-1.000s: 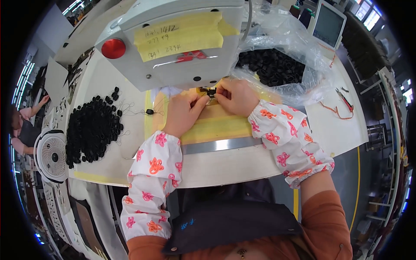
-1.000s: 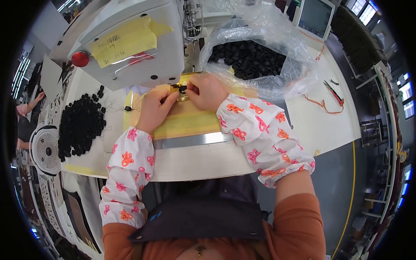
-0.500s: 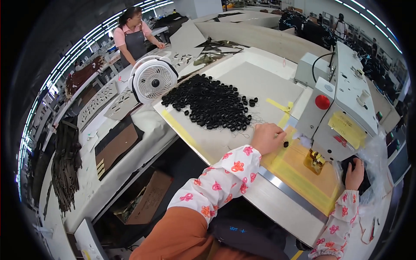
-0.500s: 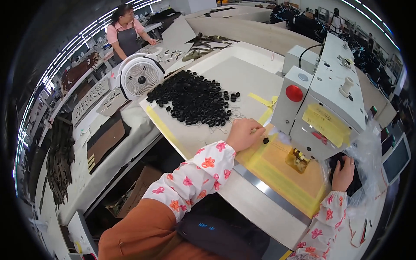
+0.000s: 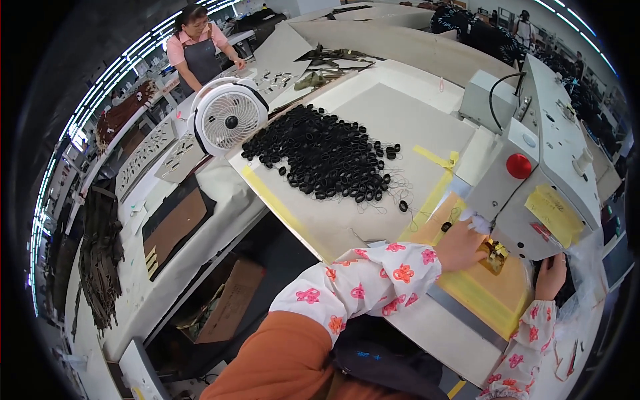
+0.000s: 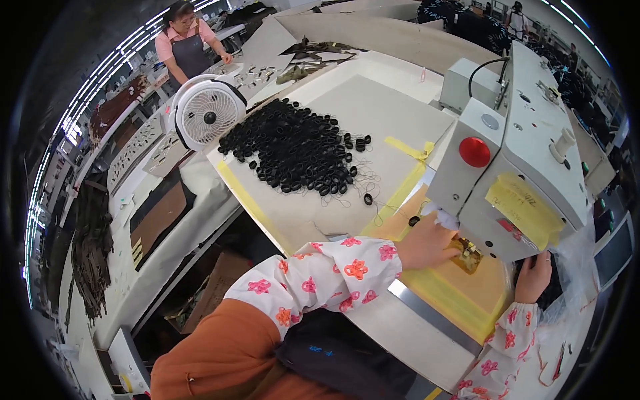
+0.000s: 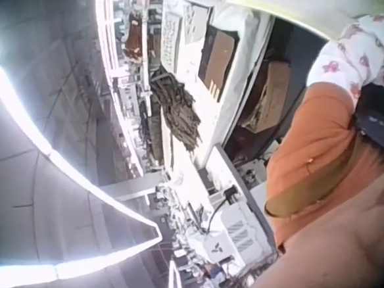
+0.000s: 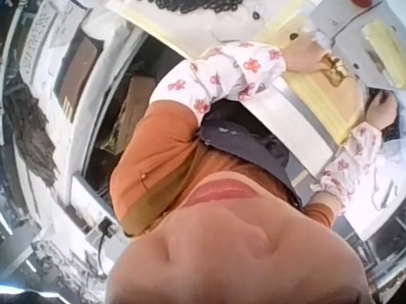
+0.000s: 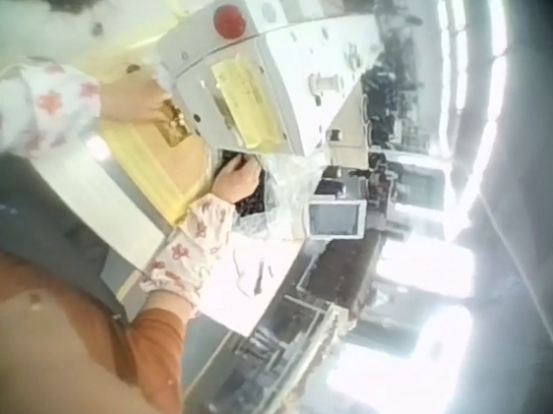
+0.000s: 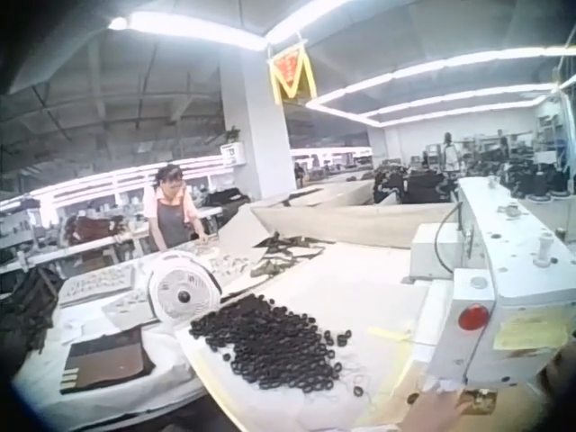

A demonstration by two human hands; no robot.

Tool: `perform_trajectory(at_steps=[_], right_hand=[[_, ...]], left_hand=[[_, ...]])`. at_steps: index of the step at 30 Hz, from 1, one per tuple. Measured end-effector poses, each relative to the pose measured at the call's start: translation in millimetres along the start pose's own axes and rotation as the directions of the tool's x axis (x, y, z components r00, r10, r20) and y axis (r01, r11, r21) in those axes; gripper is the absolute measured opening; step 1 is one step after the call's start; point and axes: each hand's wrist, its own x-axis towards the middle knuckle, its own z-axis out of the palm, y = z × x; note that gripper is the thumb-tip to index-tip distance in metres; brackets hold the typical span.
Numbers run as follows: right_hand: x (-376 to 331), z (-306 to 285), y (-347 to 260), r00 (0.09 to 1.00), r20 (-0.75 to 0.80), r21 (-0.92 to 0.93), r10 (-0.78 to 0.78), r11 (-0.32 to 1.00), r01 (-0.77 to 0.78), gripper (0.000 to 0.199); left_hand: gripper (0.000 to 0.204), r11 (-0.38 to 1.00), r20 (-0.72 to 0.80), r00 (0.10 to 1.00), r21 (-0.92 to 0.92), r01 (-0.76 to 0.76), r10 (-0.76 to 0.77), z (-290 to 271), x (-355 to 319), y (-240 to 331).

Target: The recorder uses a specialized machine to assemble or join small leather loops and hardware components.

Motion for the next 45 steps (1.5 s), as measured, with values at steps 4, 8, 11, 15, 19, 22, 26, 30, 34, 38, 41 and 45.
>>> perform_trajectory(at_steps=[4,8,11,15,19,22,26,30,34,38,41,45], right_hand=[[-8.7,-12.6,-30.2,0.999,-0.025,0.305,-0.021,0.952,0.028,0.021],[-31.4,-5.5,-83.3,0.959,0.271,0.592,0.085,0.771,-0.235,0.012],[-29.9,-7.6,-112.3,0.926,0.376,0.586,0.031,0.766,-0.264,0.012],[-22.7,-19.3,-113.9,0.934,0.344,0.527,-0.091,0.842,-0.112,0.013],[-32.2,-18.2,-110.0,0.956,0.263,0.537,-0.133,0.843,-0.031,0.014],[-28.5,-18.0,-117.2,0.958,0.251,0.568,-0.139,0.822,-0.03,0.015],[-32.6,-19.4,-116.6,0.969,0.192,0.575,-0.157,0.818,0.019,0.014],[-40.3,-15.6,-99.1,0.952,0.306,0.574,0.017,0.795,-0.199,0.014],[-40.5,-12.1,-109.2,0.875,0.423,0.776,0.236,0.405,-0.484,0.016],[-32.0,-2.7,-118.9,0.851,0.487,0.85,0.199,0.118,-0.514,0.02],[-31.4,-5.1,-112.9,0.842,0.5,0.834,0.202,0.148,-0.531,0.021],[-35.8,-11.0,-111.3,0.887,0.432,0.858,0.162,0.229,-0.459,0.02]], left_hand=[[0.025,0.992,0.162,0.982,-0.069,0.107,-0.095,-11.3,9.2,13.5],[0.025,0.985,0.117,0.987,-0.119,0.126,-0.112,-12.3,3.7,8.3],[0.022,0.995,0.0,0.997,-0.073,0.075,-0.075,-9.9,0.9,2.3],[0.02,0.987,0.232,0.963,-0.049,0.154,-0.139,-11.5,7.9,5.0],[0.017,0.989,-0.041,0.998,-0.145,0.031,-0.037,-5.3,6.2,6.9],[0.016,0.993,0.113,0.989,-0.058,0.102,-0.095,-11.9,3.5,8.9],[0.015,0.958,0.131,0.973,-0.191,0.215,-0.192,-8.5,-4.6,11.6],[0.013,0.895,0.086,0.981,-0.4,0.195,-0.176,-3.2,-5.5,23.3],[0.012,0.872,0.112,0.974,-0.435,0.226,-0.196,-13.2,-3.1,19.9],[0.013,0.838,0.237,0.945,-0.448,0.312,-0.225,-26.2,-0.3,10.7],[0.011,0.766,0.358,0.908,-0.513,0.388,-0.22,-23.7,4.9,12.4],[0.011,0.704,0.416,0.878,-0.549,0.451,-0.238,-25.9,6.8,24.2]])
